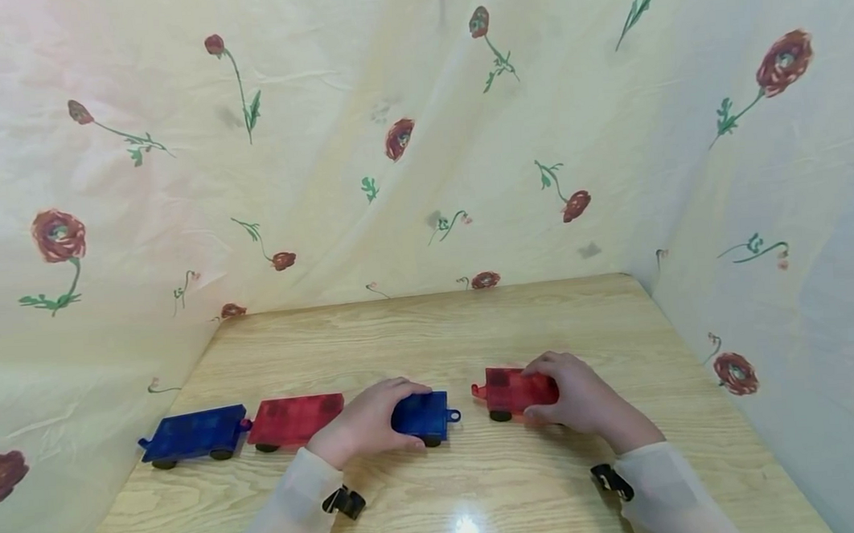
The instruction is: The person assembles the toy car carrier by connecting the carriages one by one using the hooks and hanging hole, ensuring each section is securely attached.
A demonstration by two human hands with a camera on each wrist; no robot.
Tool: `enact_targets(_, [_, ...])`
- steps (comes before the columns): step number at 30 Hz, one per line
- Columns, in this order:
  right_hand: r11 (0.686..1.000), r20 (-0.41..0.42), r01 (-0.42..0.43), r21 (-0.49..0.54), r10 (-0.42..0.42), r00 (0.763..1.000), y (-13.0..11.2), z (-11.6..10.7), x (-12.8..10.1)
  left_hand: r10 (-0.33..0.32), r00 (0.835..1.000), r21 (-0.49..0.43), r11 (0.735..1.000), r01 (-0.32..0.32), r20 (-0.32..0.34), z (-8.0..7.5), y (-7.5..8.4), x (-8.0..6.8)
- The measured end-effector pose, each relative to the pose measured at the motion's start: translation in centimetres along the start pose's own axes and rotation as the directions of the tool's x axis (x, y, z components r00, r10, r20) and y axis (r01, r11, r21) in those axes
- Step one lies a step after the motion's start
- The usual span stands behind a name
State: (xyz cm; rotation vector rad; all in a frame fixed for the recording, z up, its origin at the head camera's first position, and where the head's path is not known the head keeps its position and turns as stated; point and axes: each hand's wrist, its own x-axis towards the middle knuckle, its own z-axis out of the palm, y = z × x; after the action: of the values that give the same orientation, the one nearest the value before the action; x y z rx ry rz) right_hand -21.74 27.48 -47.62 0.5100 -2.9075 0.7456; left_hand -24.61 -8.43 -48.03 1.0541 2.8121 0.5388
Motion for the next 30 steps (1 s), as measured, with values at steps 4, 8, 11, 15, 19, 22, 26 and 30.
enact_targets(4, [1.000,-0.003,0.004,0.004,-0.004,1.000,0.0,0.0,0.0,0.012,1.000,0.000,1.000,-0.012,-0.003,-0.1,0.0,-0.1])
enact_targets(8, [1.000,-0.005,0.020,0.003,-0.020,1.000,0.0,0.1,0.0,0.017,1.000,-0.005,1.000,-0.017,-0.005,-0.1,-0.1,-0.3])
enact_targets(11, [1.000,0.002,0.022,0.005,-0.022,1.000,0.0,0.3,0.0,0.009,1.000,-0.018,1.000,-0.009,-0.005,0.0,-0.2,-0.6])
enact_targets(15, [1.000,0.013,0.012,0.010,-0.012,1.000,-0.2,0.5,0.0,-0.001,1.000,-0.040,0.999,0.001,-0.007,0.1,-0.3,-1.0])
enact_targets(19, [1.000,0.018,0.019,0.011,-0.019,1.000,-0.4,0.5,0.1,0.000,1.000,-0.056,0.998,-0.002,-0.020,0.1,-0.4,-1.4])
enact_targets(22, [0.999,0.016,0.034,0.013,-0.034,0.999,-0.6,0.4,0.0,0.005,1.000,-0.071,0.997,-0.007,-0.029,0.1,-0.5,-1.7])
enact_targets(26, [0.999,0.026,0.043,0.028,-0.044,0.999,-0.8,0.4,0.0,0.006,0.999,-0.090,0.996,-0.009,-0.038,0.2,-0.7,-2.0])
enact_targets(30, [0.998,0.032,0.054,0.033,-0.055,0.998,-1.1,0.6,0.0,0.005,0.999,-0.101,0.995,-0.009,-0.045,0.2,-0.8,-2.3])
